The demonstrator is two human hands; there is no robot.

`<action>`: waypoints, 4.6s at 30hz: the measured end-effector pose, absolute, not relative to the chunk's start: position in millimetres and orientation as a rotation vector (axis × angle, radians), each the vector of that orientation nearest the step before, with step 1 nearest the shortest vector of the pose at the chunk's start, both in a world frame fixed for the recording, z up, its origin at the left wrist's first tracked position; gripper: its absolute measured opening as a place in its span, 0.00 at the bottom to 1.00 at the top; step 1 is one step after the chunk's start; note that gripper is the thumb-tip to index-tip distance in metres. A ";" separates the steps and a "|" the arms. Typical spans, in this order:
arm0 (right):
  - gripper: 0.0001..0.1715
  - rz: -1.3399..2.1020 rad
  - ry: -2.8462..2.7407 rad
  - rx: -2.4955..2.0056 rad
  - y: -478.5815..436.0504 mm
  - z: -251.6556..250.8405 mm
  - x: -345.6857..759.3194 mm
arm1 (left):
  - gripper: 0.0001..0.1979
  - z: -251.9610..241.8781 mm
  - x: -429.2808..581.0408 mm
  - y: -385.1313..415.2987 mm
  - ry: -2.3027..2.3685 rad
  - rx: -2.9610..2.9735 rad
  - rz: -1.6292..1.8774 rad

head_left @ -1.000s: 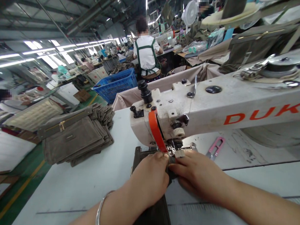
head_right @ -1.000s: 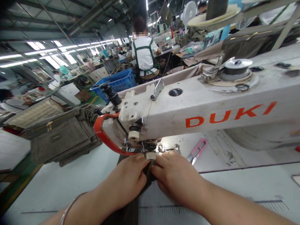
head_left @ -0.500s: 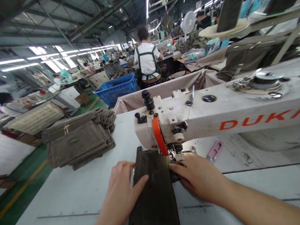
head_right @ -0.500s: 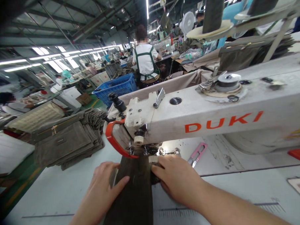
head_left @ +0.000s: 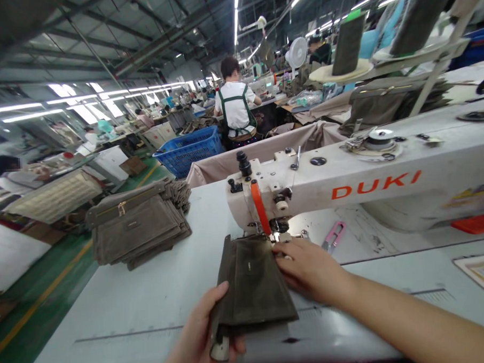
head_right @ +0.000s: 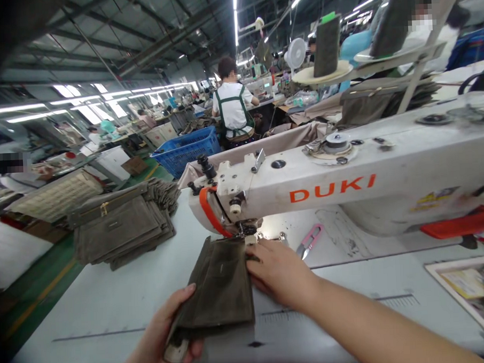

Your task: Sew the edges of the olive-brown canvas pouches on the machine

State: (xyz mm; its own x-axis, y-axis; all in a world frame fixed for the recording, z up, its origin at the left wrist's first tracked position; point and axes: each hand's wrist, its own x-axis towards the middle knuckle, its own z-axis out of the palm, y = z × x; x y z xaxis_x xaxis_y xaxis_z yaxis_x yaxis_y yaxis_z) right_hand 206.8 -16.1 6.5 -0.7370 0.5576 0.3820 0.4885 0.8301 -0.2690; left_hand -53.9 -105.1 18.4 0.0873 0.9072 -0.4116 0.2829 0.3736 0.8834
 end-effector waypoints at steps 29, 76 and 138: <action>0.15 0.283 -2.231 -0.731 -126.0 -13.5 214.1 | 0.11 13.8 -9.1 -133.0 1.034 2.591 0.753; 0.21 0.373 -2.501 -1.185 -15.5 3.1 200.3 | 0.10 10.9 -12.9 8.3 1.138 2.698 0.734; 0.23 0.455 -2.513 -1.056 -11.9 -0.5 212.1 | 0.14 23.9 -3.2 -31.3 1.057 2.685 0.586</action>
State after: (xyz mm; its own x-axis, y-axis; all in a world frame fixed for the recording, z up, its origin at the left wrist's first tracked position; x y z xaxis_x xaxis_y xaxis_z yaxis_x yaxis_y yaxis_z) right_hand 212.1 -11.9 -0.5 -0.6478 0.7310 0.2145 0.6095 0.6661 -0.4299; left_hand -3.2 -31.3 23.9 0.6661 0.6876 0.2890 0.6095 -0.7251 0.3204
